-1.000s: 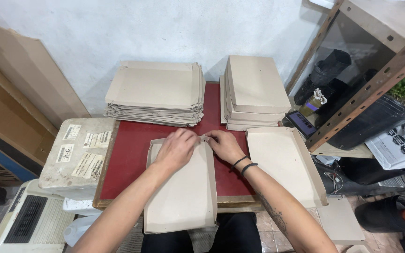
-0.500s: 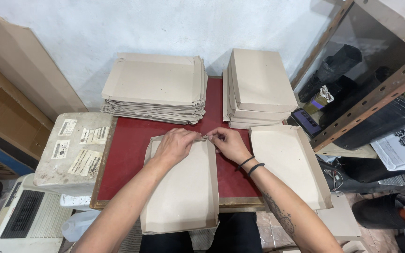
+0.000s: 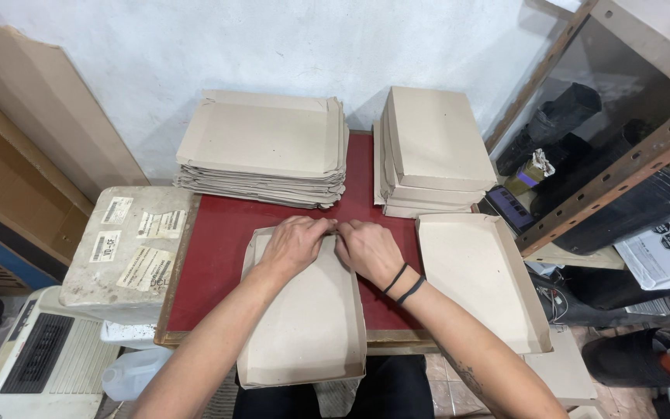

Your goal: The person assembles flat-packed cardboard boxes by folding the side flaps and tucking the tabs into slots. They repeat this process for multiple boxes, stacking the finished ones on the right side of the table.

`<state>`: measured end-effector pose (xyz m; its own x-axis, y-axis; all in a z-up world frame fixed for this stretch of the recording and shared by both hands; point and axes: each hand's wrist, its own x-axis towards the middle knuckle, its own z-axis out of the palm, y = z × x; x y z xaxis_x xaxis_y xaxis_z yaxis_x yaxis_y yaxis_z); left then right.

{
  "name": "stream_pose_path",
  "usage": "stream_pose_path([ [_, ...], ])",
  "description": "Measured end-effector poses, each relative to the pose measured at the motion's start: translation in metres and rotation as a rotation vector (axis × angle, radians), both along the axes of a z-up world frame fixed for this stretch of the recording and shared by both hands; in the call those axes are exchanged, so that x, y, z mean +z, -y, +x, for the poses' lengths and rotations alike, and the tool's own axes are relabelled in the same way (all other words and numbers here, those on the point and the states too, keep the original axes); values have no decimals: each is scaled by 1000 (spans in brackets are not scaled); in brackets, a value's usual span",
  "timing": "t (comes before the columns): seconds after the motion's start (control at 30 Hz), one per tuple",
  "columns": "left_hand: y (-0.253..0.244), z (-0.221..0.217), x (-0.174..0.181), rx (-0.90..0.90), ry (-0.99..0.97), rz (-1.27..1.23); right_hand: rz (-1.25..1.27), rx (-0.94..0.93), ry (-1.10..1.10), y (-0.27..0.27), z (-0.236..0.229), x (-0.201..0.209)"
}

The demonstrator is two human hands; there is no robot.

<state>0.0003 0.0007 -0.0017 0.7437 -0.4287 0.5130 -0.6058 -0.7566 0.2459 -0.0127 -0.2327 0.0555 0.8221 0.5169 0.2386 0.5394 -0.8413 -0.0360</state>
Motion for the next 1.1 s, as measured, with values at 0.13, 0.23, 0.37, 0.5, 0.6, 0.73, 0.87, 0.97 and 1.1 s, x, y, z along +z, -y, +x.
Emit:
stream_pose_path([
  [0.13, 2, 0, -3, 16, 22, 12, 97, -53, -112, 7, 1, 8],
  [0.23, 7, -4, -1, 33, 63, 53, 253, -94, -215, 17, 21, -14],
  [0.37, 10, 1, -8, 81, 98, 128, 418, -125, -377, 20, 22, -4],
  [0.5, 12, 9, -12, 85, -4, 186, 535, -133, -509, 31, 16, 3],
  [0.6, 13, 0, 18, 142, -185, 312, 447, -157, -497, 38, 8, 7],
  [0.73, -6, -6, 31, 250, -286, 417, 336, -181, -417, 45, 4, 6],
  [0.87, -26, -13, 24, 388, -407, 367, 286, -187, -389, 48, 1, 4],
  [0.97, -29, -22, 26, 383, -431, 258, 290, -193, -409, 48, -1, 2],
  [1.1, -14, -29, 39, 279, -401, 79, 220, -154, -464, 40, -26, 33],
])
